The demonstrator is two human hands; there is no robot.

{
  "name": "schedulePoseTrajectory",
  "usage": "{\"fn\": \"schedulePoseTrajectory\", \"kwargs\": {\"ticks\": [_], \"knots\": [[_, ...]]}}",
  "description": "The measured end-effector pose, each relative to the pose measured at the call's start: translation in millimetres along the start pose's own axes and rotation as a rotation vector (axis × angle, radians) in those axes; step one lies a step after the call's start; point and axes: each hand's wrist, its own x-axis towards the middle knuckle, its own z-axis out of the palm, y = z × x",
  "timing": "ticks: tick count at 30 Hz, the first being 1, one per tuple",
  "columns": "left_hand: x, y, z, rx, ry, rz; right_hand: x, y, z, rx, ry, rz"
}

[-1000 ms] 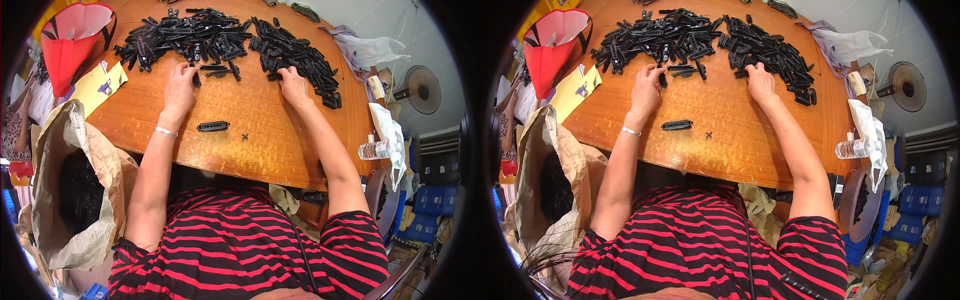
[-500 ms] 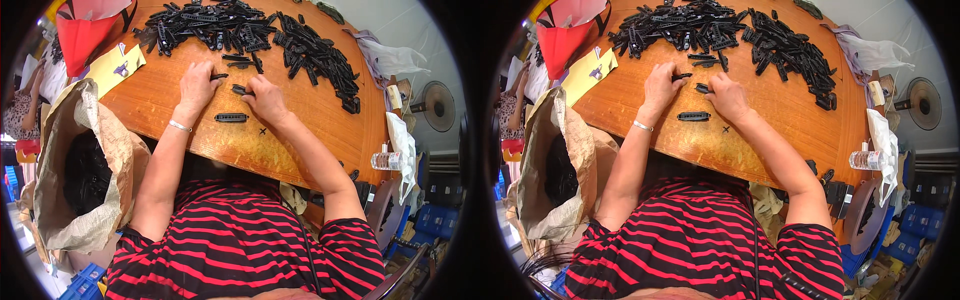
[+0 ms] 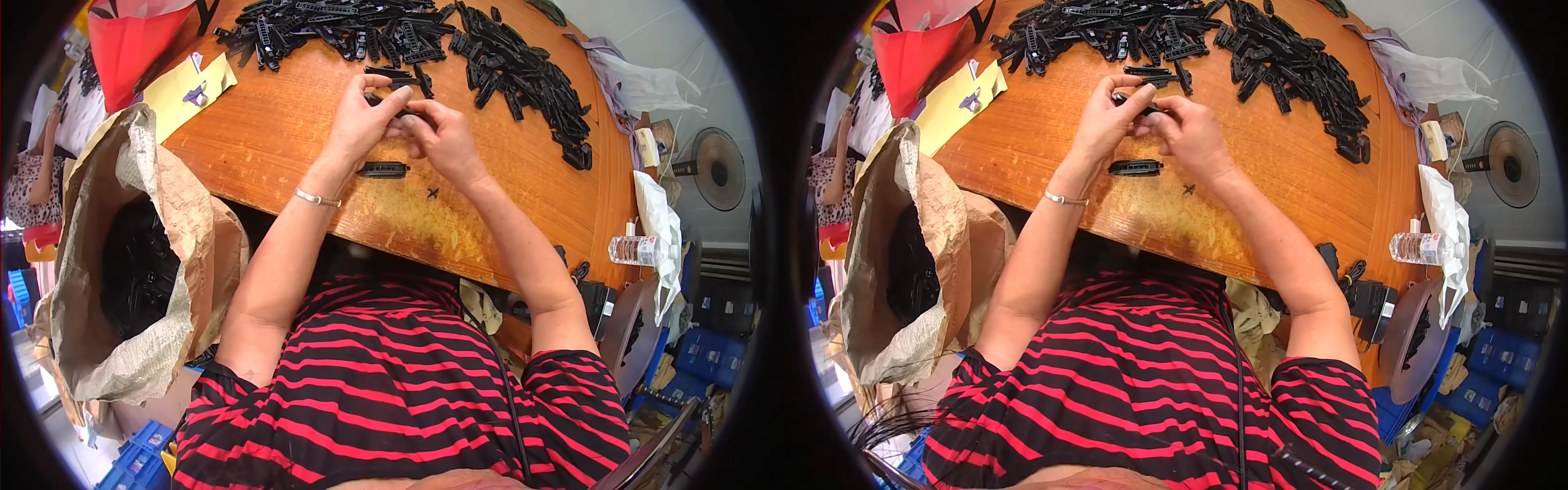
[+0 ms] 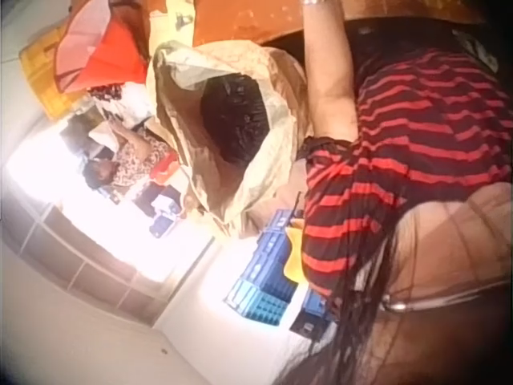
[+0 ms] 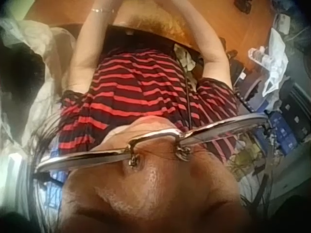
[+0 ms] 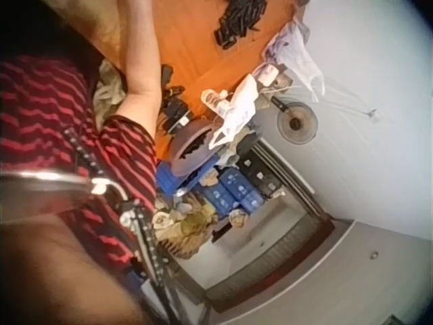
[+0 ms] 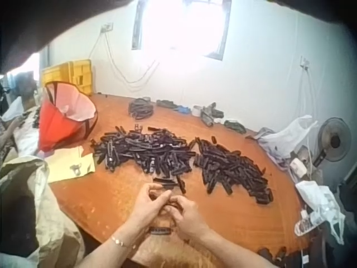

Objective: Assembling small black plastic components at a wooden table.

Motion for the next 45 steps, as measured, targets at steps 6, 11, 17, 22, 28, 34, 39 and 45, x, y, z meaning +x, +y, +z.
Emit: {"fn": "schedulePoseTrajectory", "kwargs": {"ticks": [6,11,17,22,28,34,39,45], "knots": [[14.0,-3.6,-26.0,0.214,-0.146,0.107,9.1,3.8,-38.0,-0.124,-0.130,0.210],[15.0,-16.0,-26.4,0.339,-0.138,0.073,14.0,8.0,-35.2,-0.104,-0.090,0.310],[24.8,-29.7,-31.8,0.509,-0.062,0.053,20.7,12.2,-26.9,-0.067,-0.121,0.384],[33.3,-37.4,-36.0,0.599,-0.040,0.056,29.5,13.7,-25.2,-0.069,-0.168,0.500],[32.8,-23.9,-33.3,0.776,-0.087,-0.032,44.4,3.0,-29.9,-0.117,-0.238,0.641],[29.7,-13.7,-26.5,1.017,-0.078,-0.001,52.2,-2.0,-29.8,-0.276,-0.287,0.656],[24.4,-19.4,-25.2,1.059,-0.031,0.126,44.3,-7.1,-27.1,-0.344,-0.200,0.582],[10.0,0.3,-40.6,1.145,-0.252,-0.058,16.2,-15.6,-31.5,-0.367,-0.426,0.502]]}}
